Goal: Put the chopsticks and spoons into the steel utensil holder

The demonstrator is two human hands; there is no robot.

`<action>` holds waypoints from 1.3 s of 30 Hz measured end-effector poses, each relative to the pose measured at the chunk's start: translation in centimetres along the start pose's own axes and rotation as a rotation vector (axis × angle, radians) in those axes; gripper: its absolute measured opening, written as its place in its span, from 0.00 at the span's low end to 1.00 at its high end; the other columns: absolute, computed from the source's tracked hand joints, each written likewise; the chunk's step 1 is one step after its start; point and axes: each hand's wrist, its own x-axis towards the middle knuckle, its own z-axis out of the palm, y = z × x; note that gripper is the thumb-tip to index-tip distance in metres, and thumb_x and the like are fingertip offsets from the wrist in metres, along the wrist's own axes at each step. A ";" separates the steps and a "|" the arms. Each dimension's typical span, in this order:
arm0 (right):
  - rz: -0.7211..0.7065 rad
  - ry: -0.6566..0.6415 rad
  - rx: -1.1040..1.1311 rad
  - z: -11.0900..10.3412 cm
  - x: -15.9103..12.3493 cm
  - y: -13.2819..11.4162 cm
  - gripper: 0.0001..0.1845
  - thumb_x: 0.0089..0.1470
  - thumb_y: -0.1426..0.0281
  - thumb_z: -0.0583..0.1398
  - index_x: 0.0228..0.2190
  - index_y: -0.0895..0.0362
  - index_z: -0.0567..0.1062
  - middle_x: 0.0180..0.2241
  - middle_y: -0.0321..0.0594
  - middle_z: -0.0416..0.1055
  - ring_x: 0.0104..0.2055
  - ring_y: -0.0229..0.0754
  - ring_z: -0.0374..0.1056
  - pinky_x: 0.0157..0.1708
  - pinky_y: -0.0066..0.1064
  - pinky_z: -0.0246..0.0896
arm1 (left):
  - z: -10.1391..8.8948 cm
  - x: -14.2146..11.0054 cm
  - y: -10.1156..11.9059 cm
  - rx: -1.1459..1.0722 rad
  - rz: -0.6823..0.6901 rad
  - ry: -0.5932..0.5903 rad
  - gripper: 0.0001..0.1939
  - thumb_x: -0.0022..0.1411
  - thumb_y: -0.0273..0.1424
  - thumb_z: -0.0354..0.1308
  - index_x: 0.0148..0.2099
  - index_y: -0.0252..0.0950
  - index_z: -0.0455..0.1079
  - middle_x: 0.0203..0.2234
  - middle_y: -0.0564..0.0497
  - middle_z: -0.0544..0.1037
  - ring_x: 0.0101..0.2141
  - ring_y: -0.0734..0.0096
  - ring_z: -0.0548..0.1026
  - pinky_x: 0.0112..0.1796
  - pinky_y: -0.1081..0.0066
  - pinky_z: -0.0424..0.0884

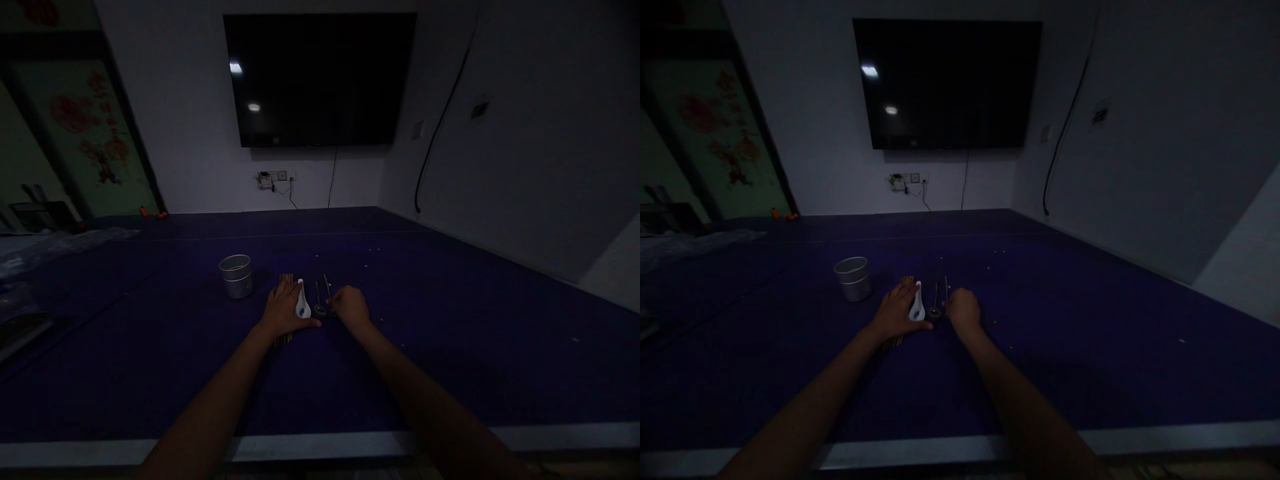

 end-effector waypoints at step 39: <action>-0.205 -0.015 -0.077 -0.8 -1.4 -1.9 0.10 0.54 0.69 0.58 0.34 0.55 0.79 0.38 0.45 0.76 0.41 0.42 0.71 0.38 0.26 0.59 | -0.4 0.4 -0.2 0.174 -0.391 0.084 0.26 0.58 0.47 0.44 0.44 0.32 0.72 0.38 0.38 0.77 0.44 0.52 0.73 0.41 0.62 0.66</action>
